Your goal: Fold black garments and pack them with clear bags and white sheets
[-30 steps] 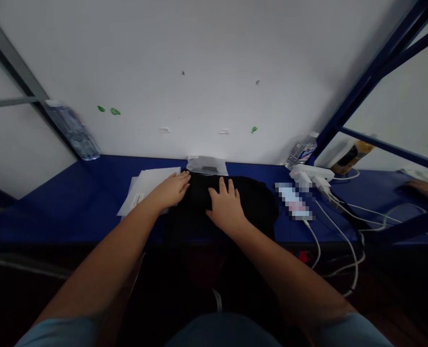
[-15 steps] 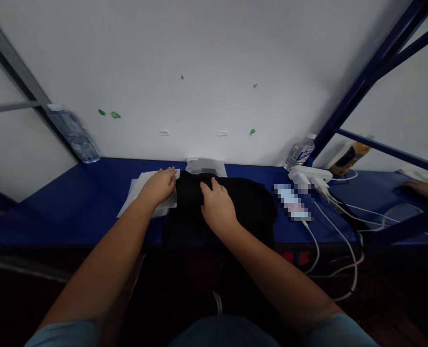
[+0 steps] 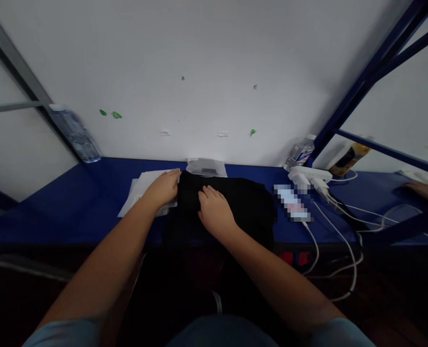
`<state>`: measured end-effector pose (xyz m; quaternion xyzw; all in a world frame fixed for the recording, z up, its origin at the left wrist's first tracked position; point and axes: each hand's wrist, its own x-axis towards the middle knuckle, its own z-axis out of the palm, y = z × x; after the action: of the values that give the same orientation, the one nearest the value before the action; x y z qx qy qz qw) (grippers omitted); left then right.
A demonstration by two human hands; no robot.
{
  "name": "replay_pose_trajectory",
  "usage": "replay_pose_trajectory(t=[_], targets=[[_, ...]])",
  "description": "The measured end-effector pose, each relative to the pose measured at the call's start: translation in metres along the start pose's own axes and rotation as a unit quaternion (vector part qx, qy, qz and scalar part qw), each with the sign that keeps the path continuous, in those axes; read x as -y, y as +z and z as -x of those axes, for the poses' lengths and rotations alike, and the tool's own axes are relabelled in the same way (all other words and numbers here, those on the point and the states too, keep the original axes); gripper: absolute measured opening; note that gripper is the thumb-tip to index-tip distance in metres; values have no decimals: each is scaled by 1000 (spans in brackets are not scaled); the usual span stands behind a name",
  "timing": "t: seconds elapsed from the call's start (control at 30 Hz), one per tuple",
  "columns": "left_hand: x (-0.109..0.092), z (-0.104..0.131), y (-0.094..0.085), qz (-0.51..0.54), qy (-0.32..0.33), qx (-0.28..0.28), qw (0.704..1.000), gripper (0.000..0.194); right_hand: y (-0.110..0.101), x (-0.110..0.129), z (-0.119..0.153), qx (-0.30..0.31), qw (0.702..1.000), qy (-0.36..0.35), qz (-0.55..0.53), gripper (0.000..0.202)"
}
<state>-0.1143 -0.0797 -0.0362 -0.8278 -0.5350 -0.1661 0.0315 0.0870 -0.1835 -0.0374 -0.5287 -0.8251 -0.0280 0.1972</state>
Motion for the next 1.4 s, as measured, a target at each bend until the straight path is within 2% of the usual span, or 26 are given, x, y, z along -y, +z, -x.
replay_pose_trajectory(t=[0.13, 0.27, 0.37, 0.47, 0.57, 0.63, 0.73, 0.8, 0.93, 1.07, 1.13, 1.2, 1.3, 1.4], targets=[[-3, 1, -1, 37, 1, -17, 999, 55, 4, -9, 7, -70, 990, 62, -105, 51], [-13, 6, -7, 83, 22, -13, 996, 53, -1, -27, 17, -182, 944, 128, -244, 63], [-24, 10, -10, 128, 117, 48, 984, 58, -7, -43, 29, -250, 911, 149, -294, 77], [-34, 13, -10, 148, 190, 111, 964, 67, -13, -60, 44, -284, 911, 175, -242, 81], [-38, 13, -7, 137, 204, 134, 960, 67, -21, -77, 58, -275, 924, 209, -165, 81], [-40, 13, -4, 128, 208, 134, 960, 60, -25, -88, 64, -243, 931, 234, -137, 74], [-41, 11, -2, 115, 215, 133, 961, 58, -29, -99, 68, -134, 953, 247, -111, 49], [-42, 10, -1, 102, 215, 136, 962, 60, -30, -102, 66, -78, 964, 237, -89, 41], [-38, 9, -7, 97, 204, 121, 967, 62, -31, -99, 59, -84, 975, 194, -63, 42], [-25, 12, -19, 120, 187, 83, 972, 64, -25, -95, 51, -113, 981, 127, -88, 44], [-18, 13, -25, 121, 168, 79, 975, 65, -19, -92, 49, -105, 984, 105, -99, 45], [-12, 15, -29, 119, 153, 102, 976, 66, -16, -89, 47, -68, 989, 103, -87, 45], [-9, 16, -34, 123, 144, 153, 970, 70, -18, -82, 43, -18, 989, 146, -31, 45], [-16, 17, -35, 155, 157, 164, 961, 67, -25, -73, 37, -19, 989, 147, -12, 48]])
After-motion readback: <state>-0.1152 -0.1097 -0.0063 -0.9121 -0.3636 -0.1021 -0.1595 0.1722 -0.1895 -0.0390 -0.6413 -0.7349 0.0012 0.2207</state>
